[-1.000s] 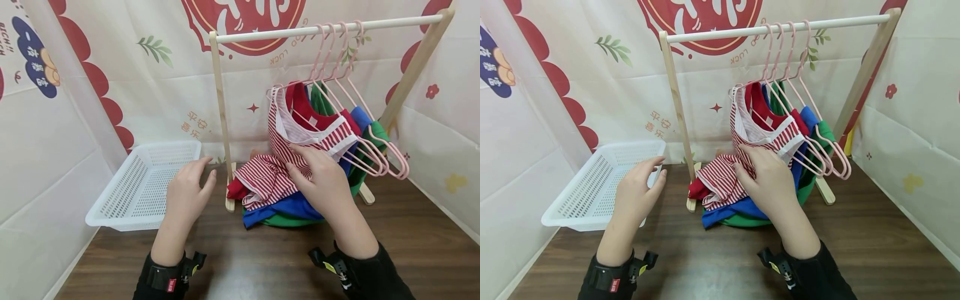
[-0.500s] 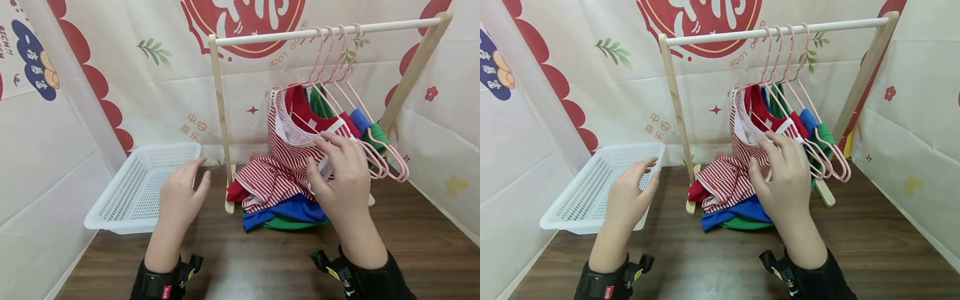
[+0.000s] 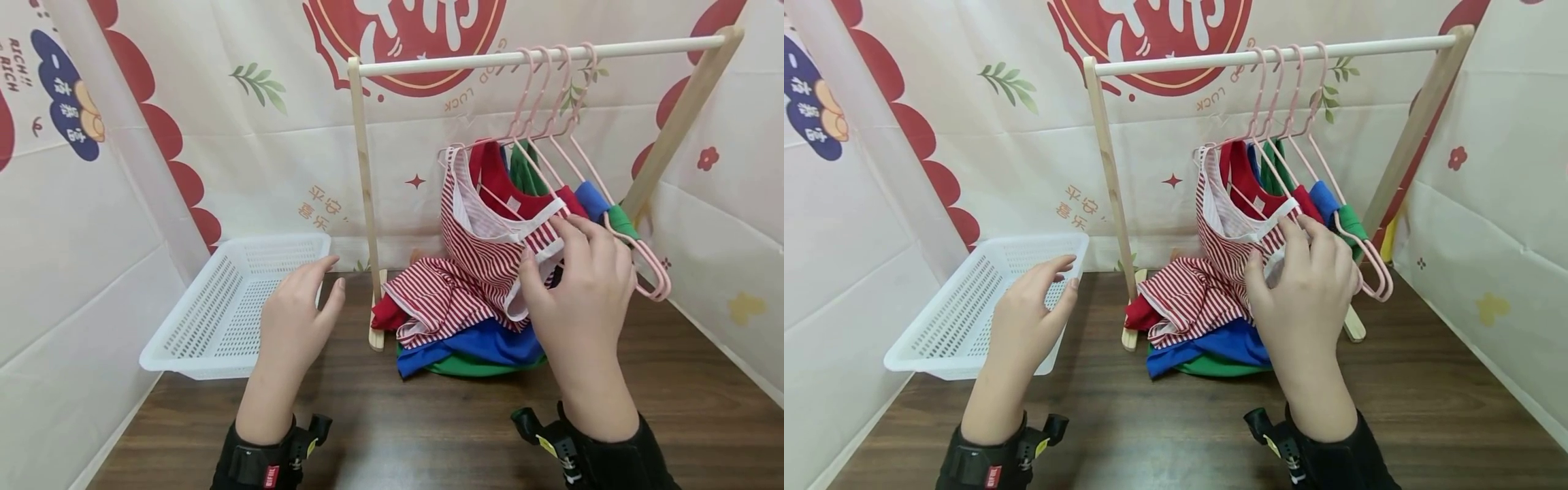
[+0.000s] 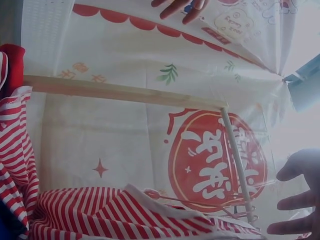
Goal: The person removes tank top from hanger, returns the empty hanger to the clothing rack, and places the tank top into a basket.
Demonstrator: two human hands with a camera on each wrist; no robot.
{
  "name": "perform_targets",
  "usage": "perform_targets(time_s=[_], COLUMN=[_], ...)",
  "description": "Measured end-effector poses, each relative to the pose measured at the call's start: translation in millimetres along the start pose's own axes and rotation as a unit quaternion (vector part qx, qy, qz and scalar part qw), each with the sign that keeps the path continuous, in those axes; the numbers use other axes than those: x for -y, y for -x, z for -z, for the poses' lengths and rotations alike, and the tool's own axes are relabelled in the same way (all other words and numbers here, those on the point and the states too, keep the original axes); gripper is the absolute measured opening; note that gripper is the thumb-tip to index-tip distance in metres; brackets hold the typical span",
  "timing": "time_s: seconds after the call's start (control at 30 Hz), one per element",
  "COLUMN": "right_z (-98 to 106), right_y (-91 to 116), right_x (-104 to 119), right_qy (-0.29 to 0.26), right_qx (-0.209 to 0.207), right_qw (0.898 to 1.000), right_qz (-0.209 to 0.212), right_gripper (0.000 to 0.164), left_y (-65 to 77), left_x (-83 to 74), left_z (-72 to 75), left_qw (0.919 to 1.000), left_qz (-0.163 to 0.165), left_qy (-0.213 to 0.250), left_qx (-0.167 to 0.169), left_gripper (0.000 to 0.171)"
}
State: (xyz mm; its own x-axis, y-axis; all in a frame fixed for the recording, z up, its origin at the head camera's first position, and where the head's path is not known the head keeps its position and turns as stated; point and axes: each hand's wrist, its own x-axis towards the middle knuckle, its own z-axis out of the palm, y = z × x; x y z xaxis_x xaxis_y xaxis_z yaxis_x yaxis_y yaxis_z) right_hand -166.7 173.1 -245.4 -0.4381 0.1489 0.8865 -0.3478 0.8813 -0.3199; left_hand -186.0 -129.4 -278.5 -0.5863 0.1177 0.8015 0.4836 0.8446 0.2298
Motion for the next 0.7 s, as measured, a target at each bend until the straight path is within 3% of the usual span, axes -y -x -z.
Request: perform_targets(time_s=[0.43,0.7], right_z=[3.2,4.4], right_y=[-3.5,-2.7], right_x=[-7.3,-9.9], right_qy=[0.017,0.042], right_qx=[0.05,0.074], right_qw=[0.996,0.992], right_qz=[-0.074,-0.092], right_gripper=[0.048,0.048], left_y=[-0.3,-0.5], left_x=[0.2,0.6], left_z=[-1.3,0.3], left_qw=[1.0,1.0], left_qz=[0.0,0.003], left_qy=[-0.005,-0.001], left_qx=[-0.002,-0.009], left_gripper=[0.036,0.035])
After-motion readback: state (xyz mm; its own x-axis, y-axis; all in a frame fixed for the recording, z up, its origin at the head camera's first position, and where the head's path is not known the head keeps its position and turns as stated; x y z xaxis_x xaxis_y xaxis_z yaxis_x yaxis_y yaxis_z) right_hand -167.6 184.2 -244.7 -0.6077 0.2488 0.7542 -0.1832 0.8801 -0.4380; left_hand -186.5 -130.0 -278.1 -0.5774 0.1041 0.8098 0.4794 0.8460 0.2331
